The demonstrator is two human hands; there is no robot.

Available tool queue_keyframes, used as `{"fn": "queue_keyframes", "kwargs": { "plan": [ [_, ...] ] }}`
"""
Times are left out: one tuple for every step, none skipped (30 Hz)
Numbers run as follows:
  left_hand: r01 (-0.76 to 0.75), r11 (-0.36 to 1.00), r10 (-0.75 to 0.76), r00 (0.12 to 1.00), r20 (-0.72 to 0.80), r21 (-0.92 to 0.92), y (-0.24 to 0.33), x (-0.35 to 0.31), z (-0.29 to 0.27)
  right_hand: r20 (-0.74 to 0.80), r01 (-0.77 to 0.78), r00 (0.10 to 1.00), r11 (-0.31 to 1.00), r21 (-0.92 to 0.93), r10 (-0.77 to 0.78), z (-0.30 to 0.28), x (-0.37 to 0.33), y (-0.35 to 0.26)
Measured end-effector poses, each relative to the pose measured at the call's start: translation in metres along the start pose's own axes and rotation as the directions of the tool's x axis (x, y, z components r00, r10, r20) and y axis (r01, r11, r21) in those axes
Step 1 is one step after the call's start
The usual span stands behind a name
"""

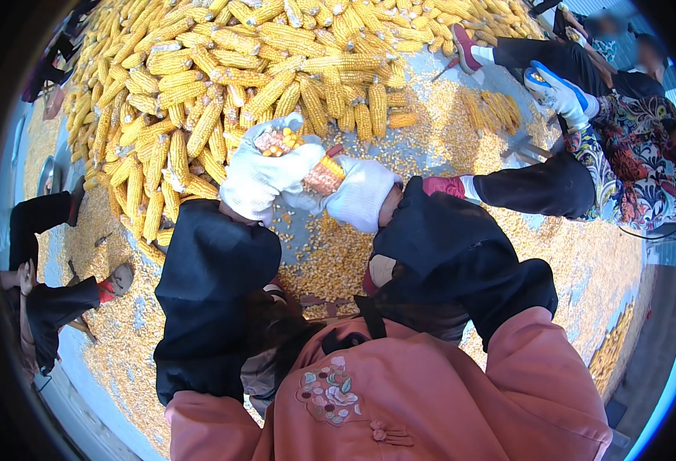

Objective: The person sits on the ground and removes kernels from corn cobs by hand, dropping the kernels onto a large pile. The person repeatedly picks up cobs, shucks them, and discards the cobs.

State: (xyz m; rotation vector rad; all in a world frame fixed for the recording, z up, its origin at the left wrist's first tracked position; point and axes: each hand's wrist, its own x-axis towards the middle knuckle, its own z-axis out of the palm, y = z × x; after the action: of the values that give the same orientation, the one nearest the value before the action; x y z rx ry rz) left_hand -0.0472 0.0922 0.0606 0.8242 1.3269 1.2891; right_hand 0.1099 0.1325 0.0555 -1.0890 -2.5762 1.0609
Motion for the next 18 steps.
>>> {"fn": "queue_keyframes", "kwargs": {
  "plan": [
    [-0.018,0.999,0.019,0.999,0.034,-0.039,0.004,-0.001,0.0,-0.014,0.024,1.0,1.0,0.008,-0.024,0.004,0.002,0.006],
    [-0.033,0.997,0.038,0.997,0.063,-0.076,0.009,-0.003,-0.002,-0.025,0.053,0.998,0.998,0.019,-0.052,0.005,0.003,0.007],
    [-0.047,0.992,0.057,0.994,0.09,-0.113,0.011,-0.005,-0.005,-0.016,0.005,1.0,1.0,-0.021,-0.005,0.006,0.004,0.007],
    [-0.101,0.977,0.124,0.986,0.114,-0.185,-0.005,0.007,-0.015,-0.009,-0.042,0.999,0.997,-0.062,0.041,0.005,0.005,0.005],
    [-0.02,0.976,0.047,0.991,0.122,-0.215,0.001,0.001,-0.017,-0.003,-0.088,0.996,0.991,-0.102,0.088,0.004,0.006,0.0],
    [0.06,0.967,-0.026,0.99,0.14,-0.246,0.013,-0.007,-0.016,0.007,-0.119,0.993,0.981,-0.151,0.121,0.001,0.006,-0.004],
    [0.141,0.951,-0.098,0.982,0.162,-0.275,0.019,-0.01,-0.015,-0.022,-0.083,0.997,0.986,-0.144,0.08,0.008,0.009,0.005],
    [0.1,0.971,-0.067,0.986,0.153,-0.219,0.015,-0.009,-0.016,-0.045,-0.036,0.999,0.99,-0.138,0.03,0.015,0.014,0.01],
    [0.095,0.976,-0.065,0.986,0.154,-0.194,0.015,-0.009,-0.017,-0.069,0.01,0.997,0.991,-0.132,-0.019,0.019,0.016,0.014],
    [0.09,0.981,-0.063,0.986,0.156,-0.169,0.017,-0.01,-0.017,-0.032,-0.044,0.999,0.985,-0.165,0.039,0.021,0.015,0.019],
    [0.088,0.985,-0.066,0.987,0.149,-0.147,0.017,-0.011,-0.019,0.015,-0.09,0.995,0.976,-0.196,0.095,0.008,0.012,0.0],
    [0.057,0.99,-0.036,0.987,0.155,-0.13,0.016,-0.011,-0.019,0.051,-0.139,0.987,0.963,-0.232,0.155,0.0,0.008,-0.012],
    [0.025,0.993,-0.006,0.987,0.162,-0.113,0.016,-0.011,-0.019,0.12,-0.155,0.978,0.981,-0.118,0.169,-0.002,0.008,-0.014],
    [-0.008,0.995,0.025,0.984,0.176,-0.097,0.016,-0.01,-0.017,0.184,-0.18,0.967,0.984,-0.004,0.178,-0.005,0.007,-0.014],
    [-0.012,0.988,0.046,0.977,0.211,-0.157,0.016,-0.009,-0.018,0.247,-0.21,0.952,0.972,0.108,0.178,-0.007,0.007,-0.014],
    [-0.014,0.976,0.067,0.968,0.243,-0.216,0.015,-0.009,-0.019,0.152,-0.073,0.987,0.991,0.114,0.056,0.0,0.009,-0.002],
    [-0.014,0.962,0.089,0.96,0.266,-0.273,0.016,-0.009,-0.02,0.059,0.069,0.995,0.992,0.11,-0.076,0.008,0.013,0.004],
    [0.051,0.969,0.012,0.967,0.256,-0.241,0.019,-0.011,-0.018,-0.032,0.21,0.978,0.973,0.093,-0.208,0.014,0.015,0.009]
  ]
}}
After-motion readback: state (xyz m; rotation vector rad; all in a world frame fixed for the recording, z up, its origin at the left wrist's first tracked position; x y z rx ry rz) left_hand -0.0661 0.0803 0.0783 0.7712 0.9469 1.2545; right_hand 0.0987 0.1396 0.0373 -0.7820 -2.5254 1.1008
